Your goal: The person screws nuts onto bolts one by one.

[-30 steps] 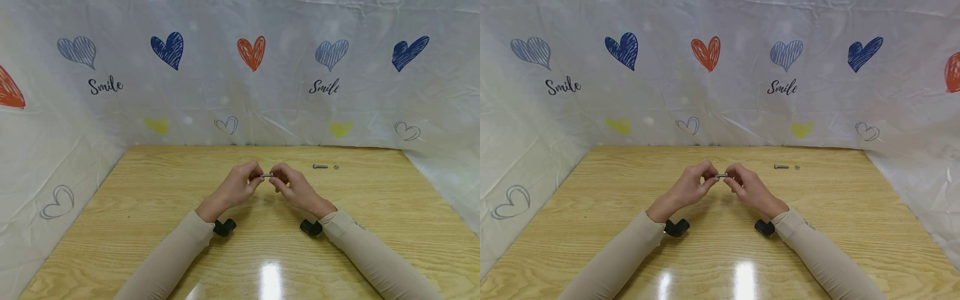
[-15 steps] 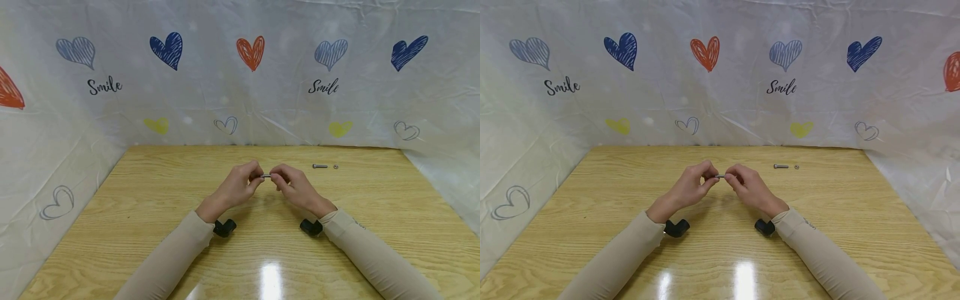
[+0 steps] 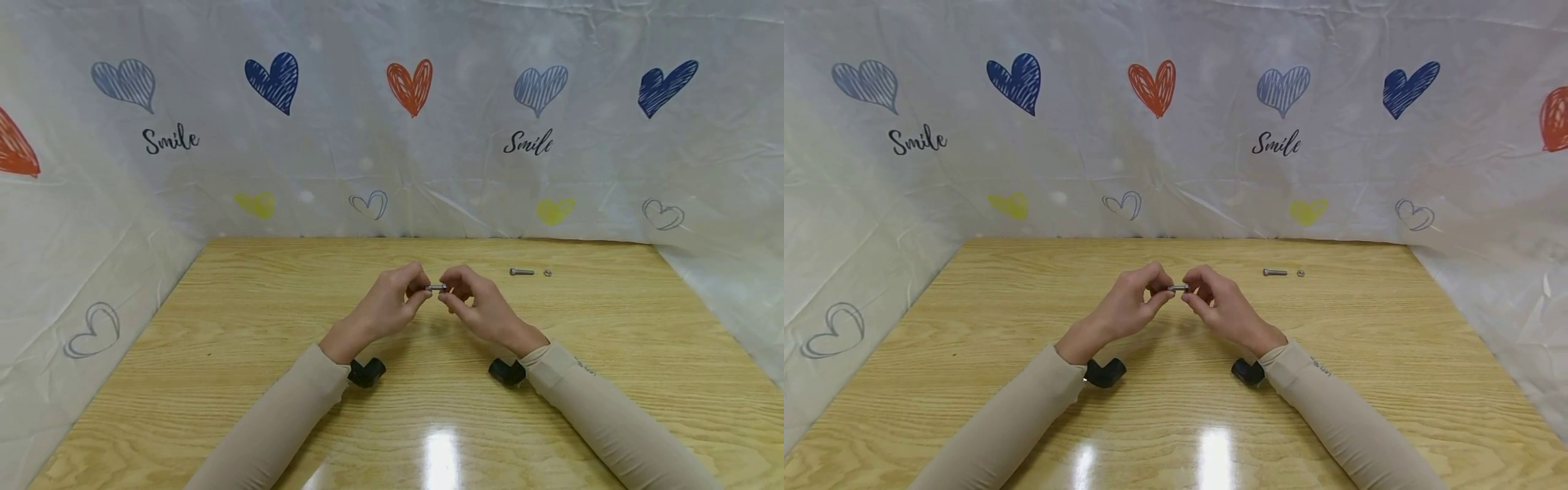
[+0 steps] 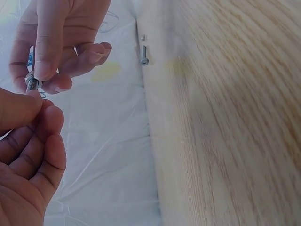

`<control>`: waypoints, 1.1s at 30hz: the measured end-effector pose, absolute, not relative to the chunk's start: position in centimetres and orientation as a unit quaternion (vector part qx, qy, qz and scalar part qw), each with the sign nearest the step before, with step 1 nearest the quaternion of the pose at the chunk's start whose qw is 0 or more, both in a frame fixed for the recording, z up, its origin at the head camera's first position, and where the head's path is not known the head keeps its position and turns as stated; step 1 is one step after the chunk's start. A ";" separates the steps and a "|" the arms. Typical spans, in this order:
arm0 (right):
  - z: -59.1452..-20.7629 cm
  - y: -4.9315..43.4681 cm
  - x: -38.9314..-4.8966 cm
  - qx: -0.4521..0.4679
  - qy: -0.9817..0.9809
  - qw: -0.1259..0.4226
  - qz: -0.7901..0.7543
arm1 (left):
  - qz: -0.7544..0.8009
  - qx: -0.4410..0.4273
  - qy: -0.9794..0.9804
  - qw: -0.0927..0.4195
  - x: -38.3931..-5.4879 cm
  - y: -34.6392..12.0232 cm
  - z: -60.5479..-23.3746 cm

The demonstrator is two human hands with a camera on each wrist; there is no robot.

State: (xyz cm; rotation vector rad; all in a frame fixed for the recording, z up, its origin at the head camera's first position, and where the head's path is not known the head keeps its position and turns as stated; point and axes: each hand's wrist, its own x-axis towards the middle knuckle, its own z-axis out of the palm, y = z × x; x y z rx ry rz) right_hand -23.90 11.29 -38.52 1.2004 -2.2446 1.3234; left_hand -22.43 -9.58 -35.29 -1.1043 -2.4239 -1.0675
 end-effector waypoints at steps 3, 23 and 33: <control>-38.5 11.3 -23.9 0.414 -0.777 0.132 0.455 | -0.367 -0.380 -0.839 0.133 -22.4 -9.6 -35.3; -38.5 11.3 -23.9 0.375 -0.804 0.112 0.449 | -0.368 -0.381 -0.839 0.123 -22.3 -9.7 -35.2; -38.4 11.2 -23.7 0.396 -0.784 0.130 0.460 | -0.368 -0.377 -0.840 0.129 -22.5 -9.6 -35.2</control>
